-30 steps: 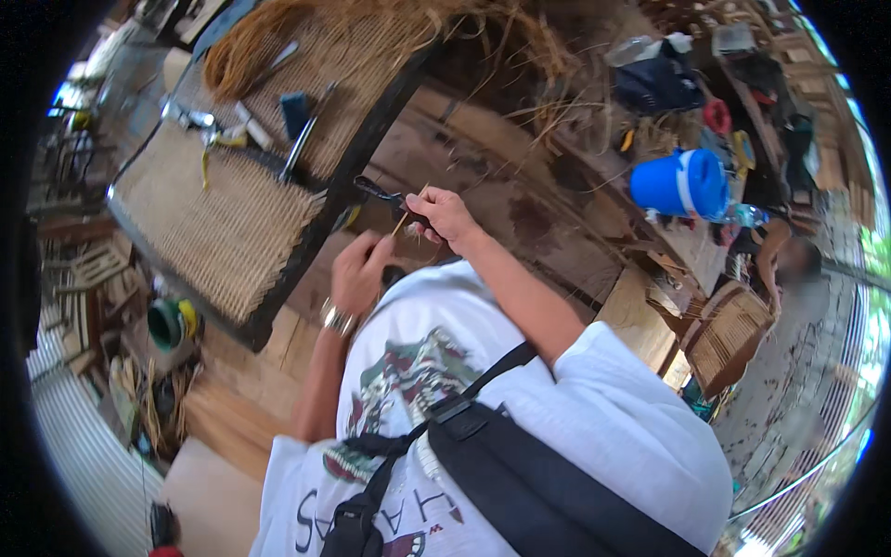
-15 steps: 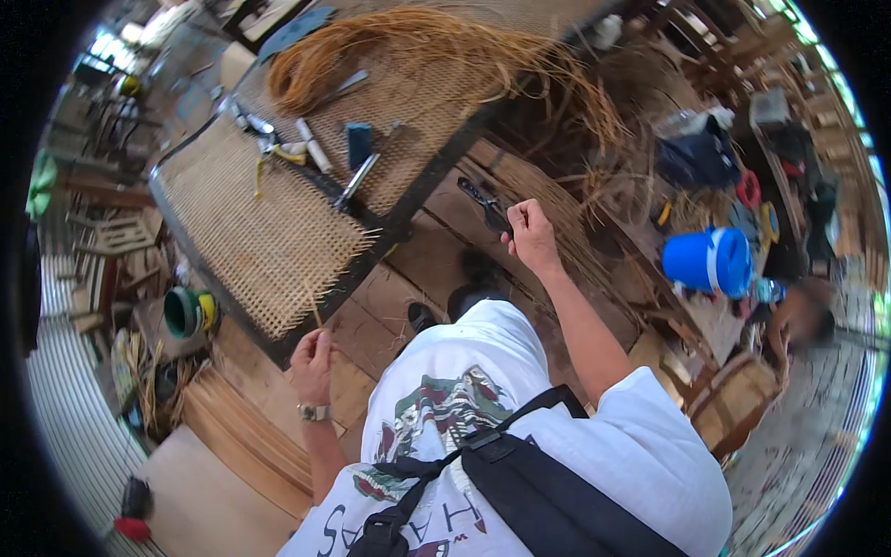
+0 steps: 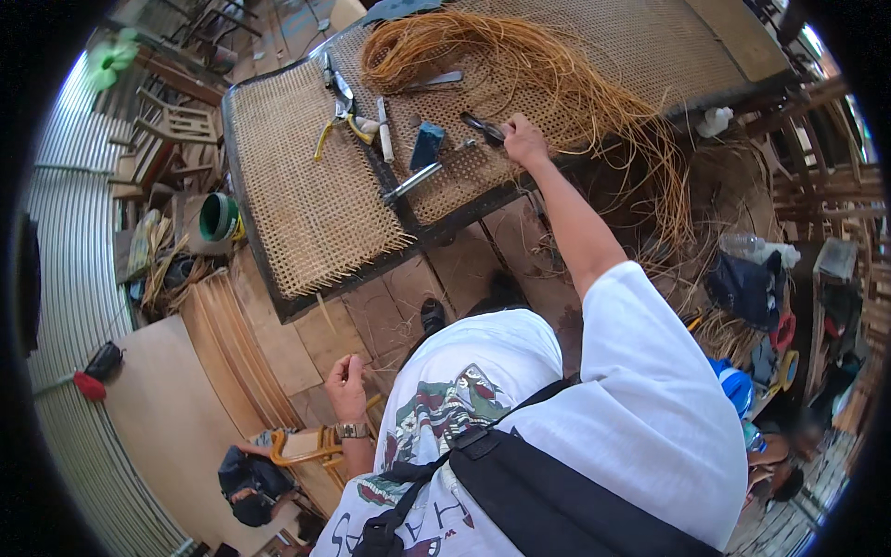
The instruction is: Repairing or weaving a rattan chair seat using strands of material and tools.
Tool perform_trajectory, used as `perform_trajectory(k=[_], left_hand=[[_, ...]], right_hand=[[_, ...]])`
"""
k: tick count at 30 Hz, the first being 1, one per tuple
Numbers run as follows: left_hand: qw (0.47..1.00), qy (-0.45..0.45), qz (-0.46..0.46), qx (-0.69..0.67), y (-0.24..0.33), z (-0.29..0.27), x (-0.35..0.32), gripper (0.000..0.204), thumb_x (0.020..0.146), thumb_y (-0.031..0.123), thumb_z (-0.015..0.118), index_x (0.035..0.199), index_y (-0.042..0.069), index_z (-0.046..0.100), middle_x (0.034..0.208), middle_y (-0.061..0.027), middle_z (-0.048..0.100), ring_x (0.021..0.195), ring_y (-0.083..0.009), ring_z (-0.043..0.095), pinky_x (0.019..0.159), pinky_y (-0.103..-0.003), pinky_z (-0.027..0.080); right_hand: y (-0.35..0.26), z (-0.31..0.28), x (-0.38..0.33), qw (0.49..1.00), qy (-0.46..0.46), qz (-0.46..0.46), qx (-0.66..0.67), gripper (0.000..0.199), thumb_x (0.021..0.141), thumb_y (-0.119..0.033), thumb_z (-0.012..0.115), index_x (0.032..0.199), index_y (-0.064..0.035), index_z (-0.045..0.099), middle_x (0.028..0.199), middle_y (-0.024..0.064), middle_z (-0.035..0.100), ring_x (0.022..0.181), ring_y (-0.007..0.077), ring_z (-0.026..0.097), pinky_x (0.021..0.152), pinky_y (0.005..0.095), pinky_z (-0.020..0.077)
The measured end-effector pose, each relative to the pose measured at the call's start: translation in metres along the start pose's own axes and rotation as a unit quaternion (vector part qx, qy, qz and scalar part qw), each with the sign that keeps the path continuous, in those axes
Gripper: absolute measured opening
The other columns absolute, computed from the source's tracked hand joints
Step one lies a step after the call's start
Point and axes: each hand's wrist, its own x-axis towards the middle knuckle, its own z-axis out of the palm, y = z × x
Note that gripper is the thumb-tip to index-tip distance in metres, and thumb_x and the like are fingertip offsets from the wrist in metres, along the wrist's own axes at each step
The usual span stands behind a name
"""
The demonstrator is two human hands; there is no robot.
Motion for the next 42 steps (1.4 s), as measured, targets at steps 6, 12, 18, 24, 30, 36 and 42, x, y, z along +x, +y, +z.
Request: perform_trajectory(k=[6, 12, 18, 24, 30, 36, 42], left_hand=[[0.986, 0.062, -0.054, -0.142, 0.034, 0.036, -0.024, 0.015, 0.096, 0.016, 0.064, 0.100, 0.002, 0.065, 0.080, -0.0014, 0.065, 0.068, -0.0076, 0.059, 0.059, -0.022, 0.047], [0.959, -0.036, -0.009, -0.280, 0.089, 0.104, 0.017, 0.009, 0.098, 0.012, 0.060, 0.101, 0.004, 0.061, 0.090, -0.0050, 0.068, 0.074, -0.0118, 0.064, 0.064, -0.023, 0.051], [0.966, -0.010, -0.001, -0.258, 0.100, 0.073, 0.052, 0.011, 0.096, 0.013, 0.064, 0.100, 0.003, 0.064, 0.084, -0.0049, 0.068, 0.068, -0.0112, 0.064, 0.061, -0.022, 0.051], [0.933, 0.081, 0.028, -0.349, 0.088, 0.058, 0.071, 0.010, 0.091, 0.005, 0.067, 0.100, 0.005, 0.063, 0.086, -0.0062, 0.068, 0.072, -0.0140, 0.067, 0.064, -0.025, 0.056], [0.907, 0.278, 0.106, -0.297, -0.005, -0.143, 0.125, 0.009, 0.092, 0.003, 0.067, 0.097, 0.005, 0.059, 0.087, -0.0092, 0.069, 0.074, -0.0184, 0.068, 0.067, -0.030, 0.059], [0.939, 0.235, 0.031, -0.251, -0.070, -0.231, 0.138, 0.013, 0.092, 0.004, 0.067, 0.099, 0.005, 0.056, 0.088, -0.0111, 0.068, 0.076, -0.0202, 0.069, 0.068, -0.029, 0.060], [0.908, 0.183, -0.025, -0.376, -0.112, -0.266, 0.165, 0.014, 0.092, 0.006, 0.067, 0.103, 0.005, 0.058, 0.094, -0.0106, 0.069, 0.083, -0.0203, 0.069, 0.074, -0.030, 0.059]], right_hand=[[-0.061, -0.001, -0.031, 0.982, 0.168, -0.081, -0.010, 0.030, 0.096, -0.031, 0.051, 0.107, -0.0034, 0.059, 0.104, 0.0232, 0.062, 0.106, 0.0403, 0.057, 0.087, 0.0490, 0.0467], [-0.147, 0.025, -0.236, 0.793, -0.466, -0.020, 0.391, 0.018, 0.099, -0.020, 0.058, 0.106, -0.0037, 0.061, 0.086, 0.0019, 0.060, 0.076, 0.0108, 0.056, 0.069, 0.0296, 0.0483], [-0.127, -0.008, -0.234, 0.819, -0.467, -0.045, 0.330, 0.017, 0.097, -0.021, 0.065, 0.094, -0.0044, 0.067, 0.069, -0.0040, 0.056, 0.058, 0.0027, 0.046, 0.050, 0.0207, 0.0353], [-0.122, -0.002, -0.232, 0.799, -0.539, 0.000, 0.267, 0.019, 0.097, -0.021, 0.063, 0.096, -0.0018, 0.066, 0.074, -0.0008, 0.060, 0.064, 0.0061, 0.052, 0.057, 0.0228, 0.0439], [0.009, -0.027, -0.179, 0.893, -0.446, -0.054, 0.038, 0.021, 0.088, -0.020, 0.071, 0.093, 0.0011, 0.071, 0.078, 0.0025, 0.066, 0.075, 0.0109, 0.058, 0.070, 0.0282, 0.0484], [-0.028, -0.059, -0.173, 0.897, -0.436, 0.038, 0.064, 0.020, 0.088, -0.019, 0.073, 0.091, 0.0007, 0.071, 0.075, -0.0011, 0.062, 0.072, 0.0078, 0.054, 0.067, 0.0264, 0.0450], [-0.049, -0.056, -0.183, 0.909, -0.407, 0.055, 0.068, 0.019, 0.087, -0.020, 0.074, 0.089, -0.0008, 0.071, 0.073, -0.0041, 0.059, 0.070, 0.0057, 0.050, 0.064, 0.0246, 0.0418]])
